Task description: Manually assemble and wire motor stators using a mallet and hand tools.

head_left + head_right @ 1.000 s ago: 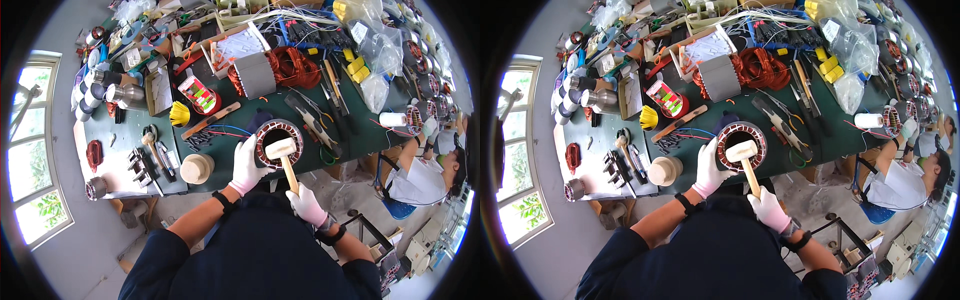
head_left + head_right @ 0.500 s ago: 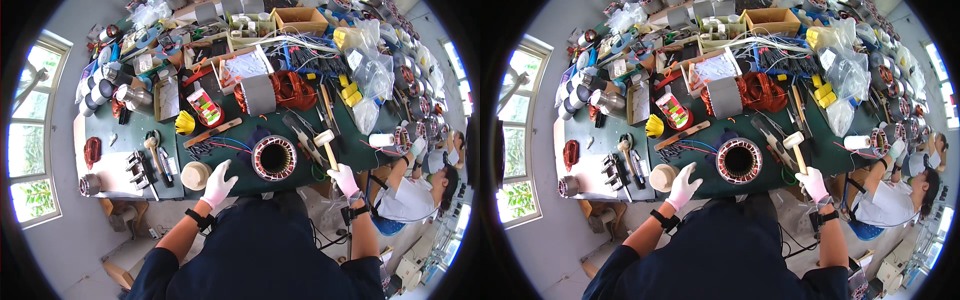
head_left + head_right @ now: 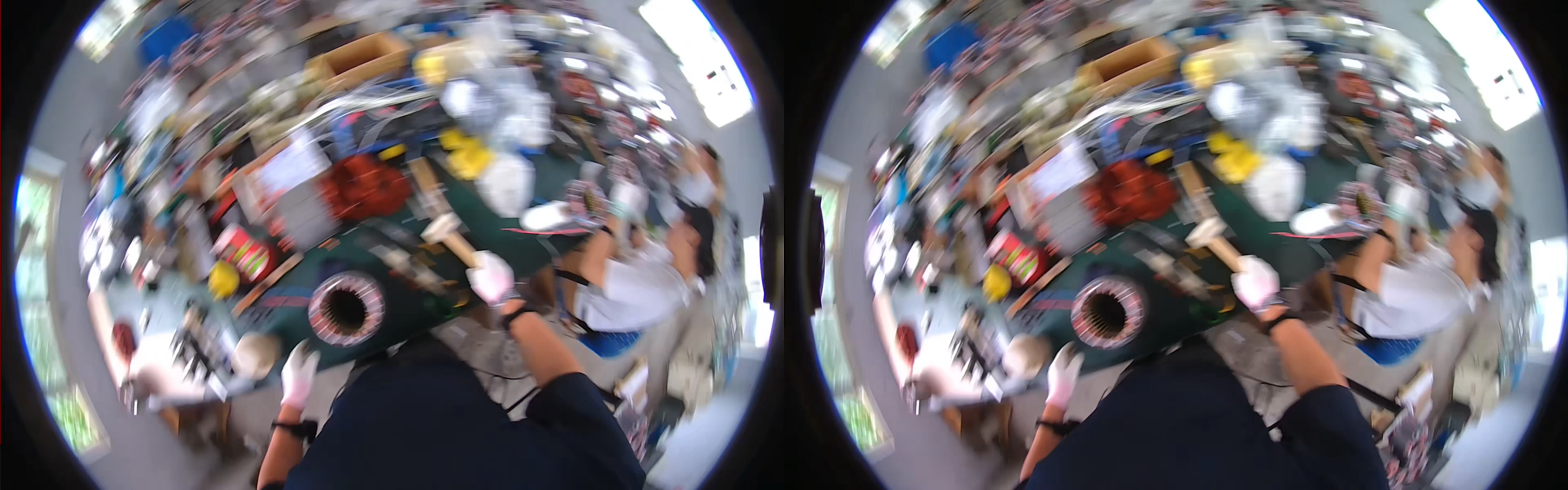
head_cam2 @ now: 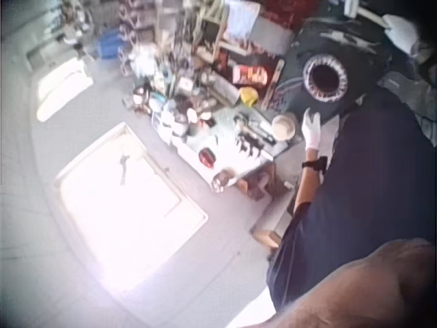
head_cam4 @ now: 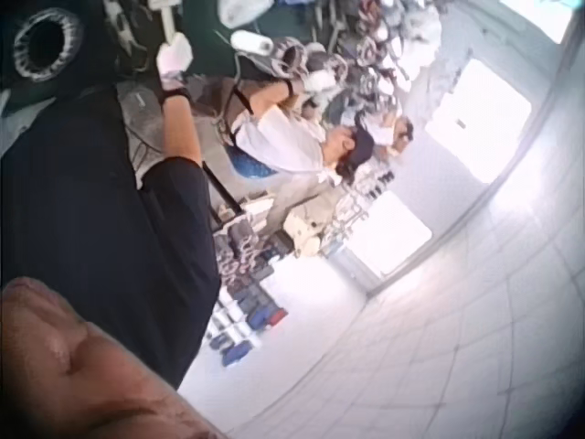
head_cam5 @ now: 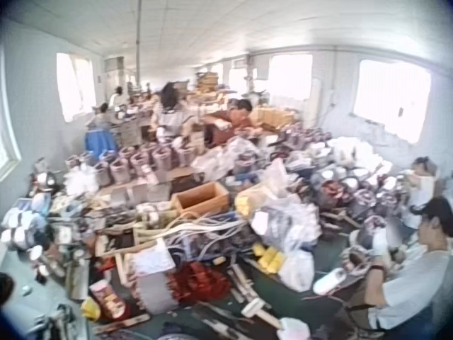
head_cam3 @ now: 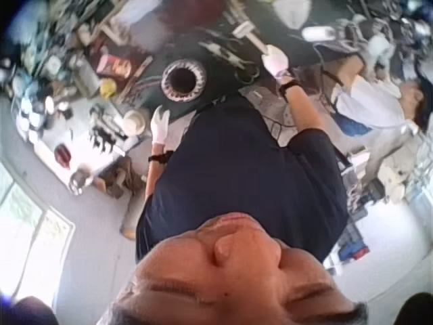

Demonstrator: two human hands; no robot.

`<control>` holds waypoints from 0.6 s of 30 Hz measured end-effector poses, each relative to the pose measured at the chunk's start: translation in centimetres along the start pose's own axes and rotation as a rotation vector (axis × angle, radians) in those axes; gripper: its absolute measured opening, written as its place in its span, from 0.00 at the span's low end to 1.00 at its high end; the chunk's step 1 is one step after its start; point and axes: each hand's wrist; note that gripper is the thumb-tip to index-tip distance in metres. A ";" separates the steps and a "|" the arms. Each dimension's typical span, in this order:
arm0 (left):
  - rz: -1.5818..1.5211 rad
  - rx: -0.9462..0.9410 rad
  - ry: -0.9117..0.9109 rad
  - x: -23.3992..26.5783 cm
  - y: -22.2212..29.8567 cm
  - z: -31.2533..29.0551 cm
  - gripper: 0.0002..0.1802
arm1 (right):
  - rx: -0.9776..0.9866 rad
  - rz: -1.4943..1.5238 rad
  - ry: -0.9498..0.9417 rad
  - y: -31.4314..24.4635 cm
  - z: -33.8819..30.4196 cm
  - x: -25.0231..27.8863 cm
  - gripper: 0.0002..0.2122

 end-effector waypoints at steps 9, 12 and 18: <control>-0.022 0.057 -0.102 -1.7 0.2 4.0 0.20 | 0.253 0.020 -0.114 -8.5 -3.0 4.0 0.11; -0.114 0.042 -0.092 -2.9 1.6 5.0 0.18 | 0.421 0.119 -0.184 -13.0 -4.5 4.0 0.13; -0.186 0.096 -0.093 -2.0 0.4 5.9 0.14 | 0.840 0.256 -0.277 -24.2 -5.1 1.3 0.20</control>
Point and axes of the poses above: each hand's wrist, its own z-axis towards the middle knuckle, its own x-axis out of the back of the hand, y = z × x, and after that the axes turned 5 degrees about -x, right-handed
